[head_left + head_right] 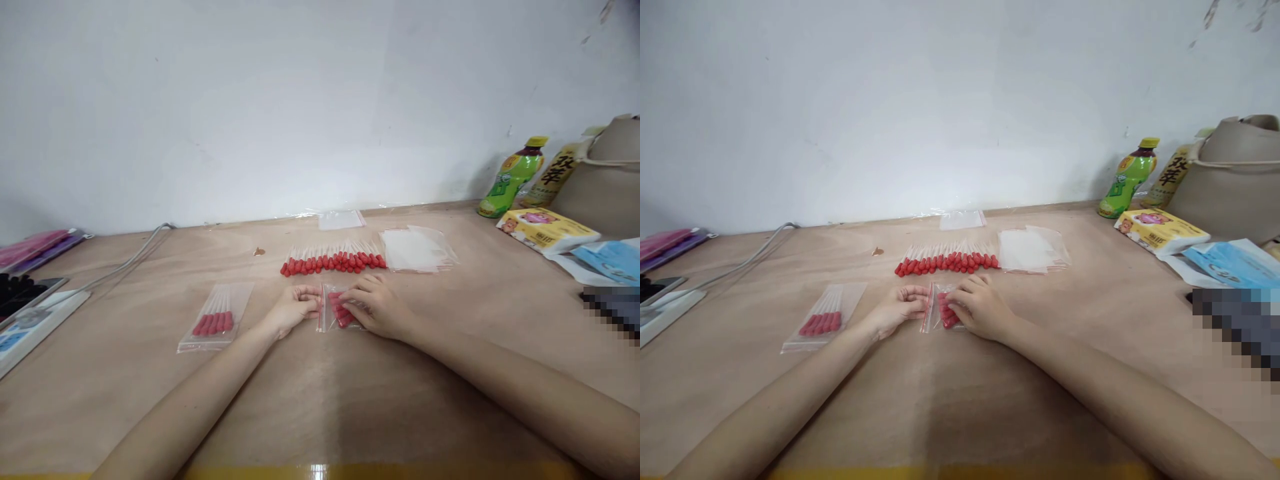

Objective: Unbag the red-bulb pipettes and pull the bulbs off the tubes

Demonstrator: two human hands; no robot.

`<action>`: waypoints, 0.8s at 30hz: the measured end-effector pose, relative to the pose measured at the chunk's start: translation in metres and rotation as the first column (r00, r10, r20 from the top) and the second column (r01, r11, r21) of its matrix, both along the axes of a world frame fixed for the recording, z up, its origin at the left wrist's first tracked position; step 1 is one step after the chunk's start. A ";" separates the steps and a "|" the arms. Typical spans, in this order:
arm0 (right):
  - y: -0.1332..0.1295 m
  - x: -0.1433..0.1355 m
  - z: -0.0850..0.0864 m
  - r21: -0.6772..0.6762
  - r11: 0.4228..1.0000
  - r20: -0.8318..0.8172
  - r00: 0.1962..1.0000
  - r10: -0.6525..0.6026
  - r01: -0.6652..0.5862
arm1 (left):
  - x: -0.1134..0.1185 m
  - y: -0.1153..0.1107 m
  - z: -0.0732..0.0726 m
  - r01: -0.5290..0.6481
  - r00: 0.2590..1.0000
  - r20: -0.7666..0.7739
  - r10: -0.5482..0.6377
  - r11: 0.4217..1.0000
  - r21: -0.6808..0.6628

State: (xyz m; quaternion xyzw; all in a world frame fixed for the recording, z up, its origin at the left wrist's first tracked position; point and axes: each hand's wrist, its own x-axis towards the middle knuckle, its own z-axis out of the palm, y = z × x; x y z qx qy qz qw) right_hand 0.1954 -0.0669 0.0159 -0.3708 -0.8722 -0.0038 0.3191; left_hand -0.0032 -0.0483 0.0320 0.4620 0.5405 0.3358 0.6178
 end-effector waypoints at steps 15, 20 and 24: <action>0.019 -0.021 0.010 0.294 0.864 0.398 0.874 0.280 -0.410 | -0.004 -0.002 -0.008 0.214 0.976 0.009 -0.216 0.971 0.108; 0.021 -0.025 0.013 0.312 0.860 0.406 0.875 0.263 -0.404 | -0.006 -0.001 -0.009 0.237 0.971 0.019 -0.240 0.967 0.093; 0.022 -0.025 0.011 0.321 0.861 0.378 0.887 0.265 -0.394 | -0.005 -0.001 -0.007 0.219 0.976 -0.008 -0.219 0.970 0.103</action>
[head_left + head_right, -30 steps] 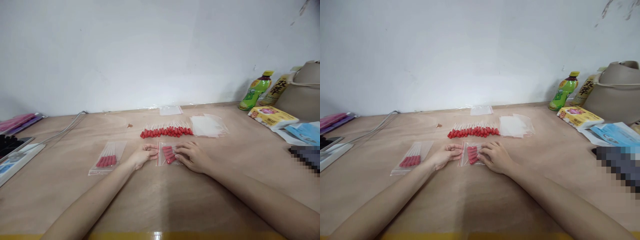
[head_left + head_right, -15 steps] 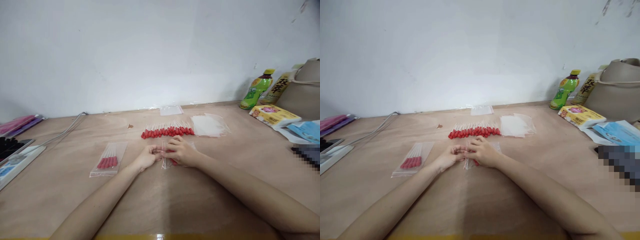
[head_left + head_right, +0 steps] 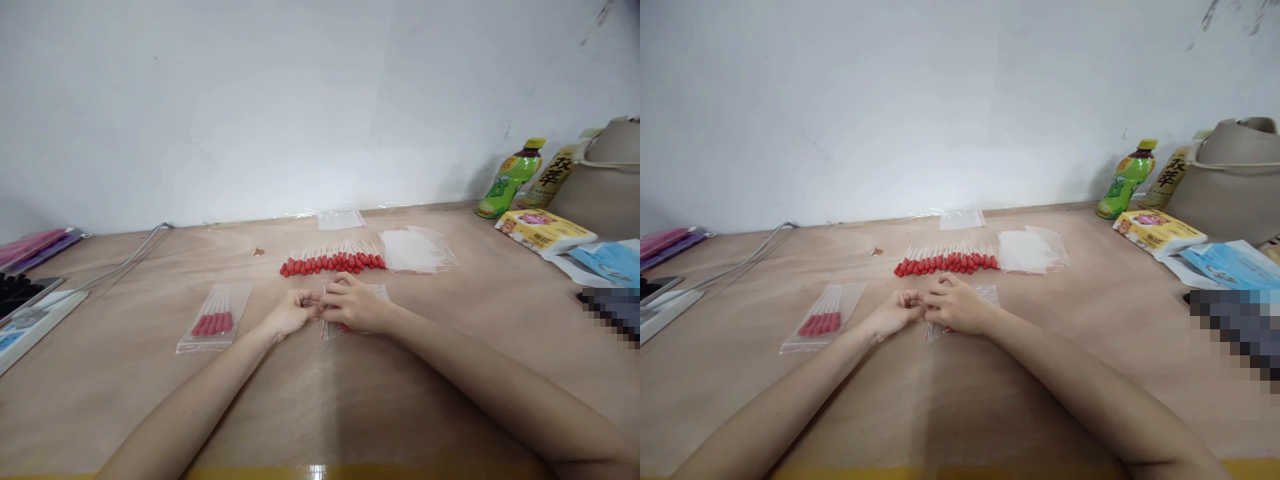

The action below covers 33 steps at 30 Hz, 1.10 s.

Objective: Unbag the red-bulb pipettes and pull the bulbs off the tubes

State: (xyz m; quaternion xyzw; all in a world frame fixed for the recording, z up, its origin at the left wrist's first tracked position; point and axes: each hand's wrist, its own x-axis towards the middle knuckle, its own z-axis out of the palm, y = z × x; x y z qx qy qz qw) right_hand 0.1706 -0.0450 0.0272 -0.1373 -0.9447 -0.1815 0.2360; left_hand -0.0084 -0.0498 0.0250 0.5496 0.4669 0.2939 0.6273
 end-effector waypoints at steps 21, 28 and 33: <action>0.001 0.005 -0.017 0.039 0.996 -0.156 0.985 -0.075 0.082 | 0.000 -0.006 -0.007 0.209 0.905 -0.425 0.035 0.832 0.514; 0.001 0.005 -0.018 0.060 0.993 -0.268 0.960 -0.086 0.106 | 0.001 -0.008 0.001 0.265 0.900 -0.434 -0.042 0.844 0.466; 0.002 0.006 -0.018 0.092 0.988 -0.277 0.957 -0.093 0.122 | 0.004 -0.007 0.002 0.242 0.906 -0.423 -0.017 0.842 0.483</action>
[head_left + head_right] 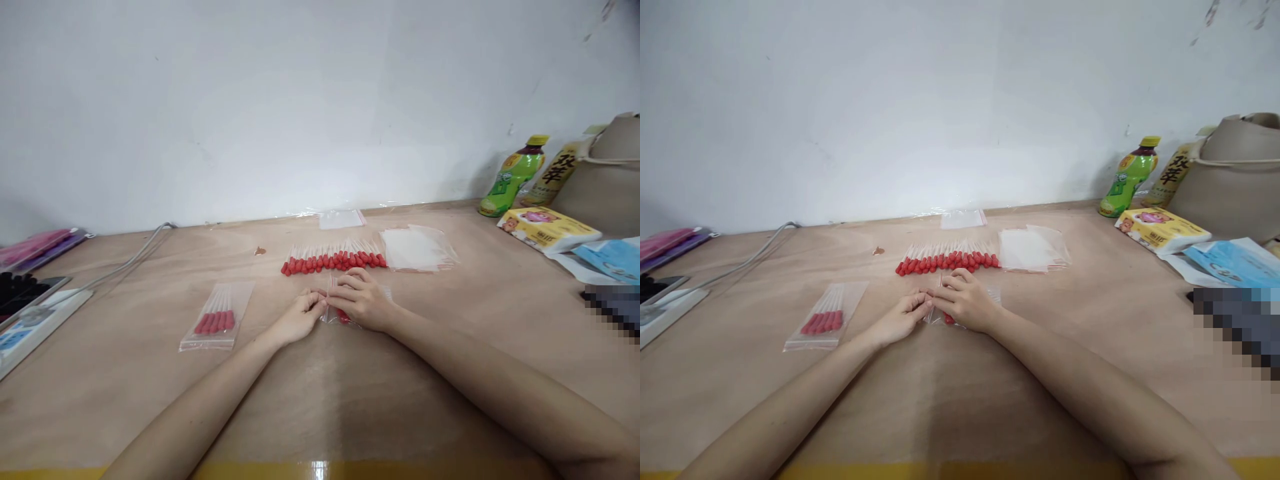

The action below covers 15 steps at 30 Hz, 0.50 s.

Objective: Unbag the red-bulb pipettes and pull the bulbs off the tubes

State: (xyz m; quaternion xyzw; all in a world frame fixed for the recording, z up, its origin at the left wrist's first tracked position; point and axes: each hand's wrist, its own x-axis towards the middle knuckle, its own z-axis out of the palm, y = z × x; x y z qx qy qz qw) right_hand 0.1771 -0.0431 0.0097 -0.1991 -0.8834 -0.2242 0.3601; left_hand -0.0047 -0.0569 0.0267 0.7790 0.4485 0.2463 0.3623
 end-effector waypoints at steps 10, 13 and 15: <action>-0.004 -0.001 0.006 0.017 1.000 0.158 0.987 -0.006 0.004 | 0.004 0.000 -0.007 -0.067 0.990 -0.113 0.083 0.988 0.136; -0.003 -0.001 0.004 -0.015 1.000 0.177 0.984 0.010 -0.007 | 0.006 -0.002 -0.008 -0.067 0.987 -0.135 0.090 0.984 0.166; -0.002 0.000 0.003 -0.025 0.999 0.179 0.983 0.030 -0.026 | 0.006 -0.002 -0.009 -0.057 0.986 -0.144 0.084 0.981 0.187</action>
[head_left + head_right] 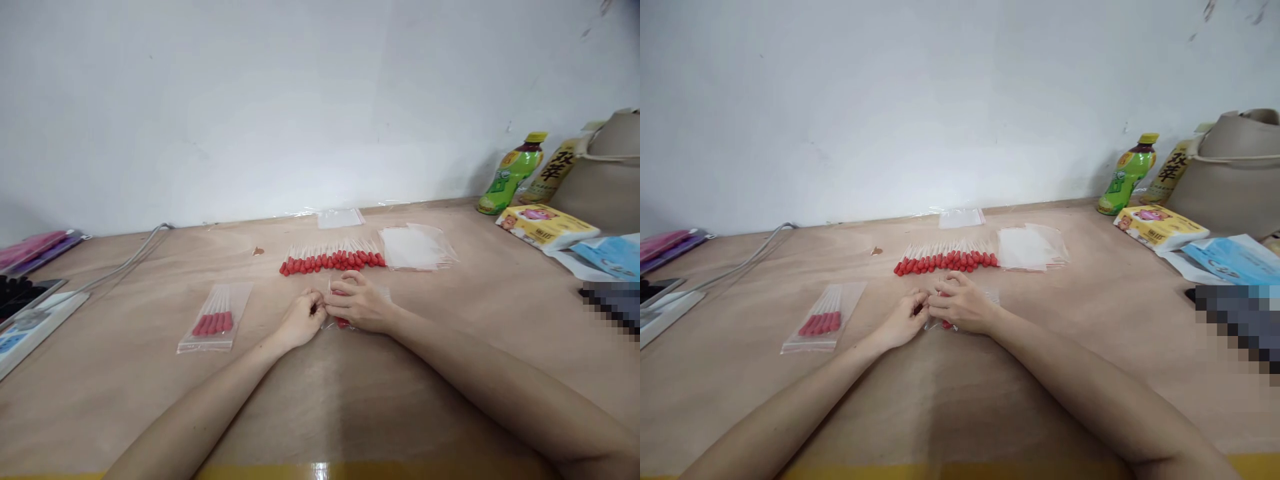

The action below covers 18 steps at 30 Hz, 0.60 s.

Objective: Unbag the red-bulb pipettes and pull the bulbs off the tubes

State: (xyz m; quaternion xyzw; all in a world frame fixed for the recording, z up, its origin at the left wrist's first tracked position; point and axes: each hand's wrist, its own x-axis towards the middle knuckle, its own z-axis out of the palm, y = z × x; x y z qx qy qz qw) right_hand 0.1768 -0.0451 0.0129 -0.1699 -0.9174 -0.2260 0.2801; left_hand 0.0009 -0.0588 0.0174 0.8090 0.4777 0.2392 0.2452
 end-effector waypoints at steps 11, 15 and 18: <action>-0.005 0.007 0.009 -0.255 0.967 -0.222 0.973 -0.057 -0.002 | -0.013 0.009 -0.005 -0.097 0.992 0.080 0.098 0.995 -0.017; -0.010 0.017 0.009 -0.457 0.885 -0.276 0.932 -0.233 0.086 | -0.014 0.003 -0.005 -0.161 0.980 0.112 0.162 0.987 -0.018; -0.019 0.032 0.004 -0.567 0.811 -0.281 0.892 -0.354 0.143 | -0.014 0.000 -0.007 -0.187 0.973 0.136 0.184 0.982 0.009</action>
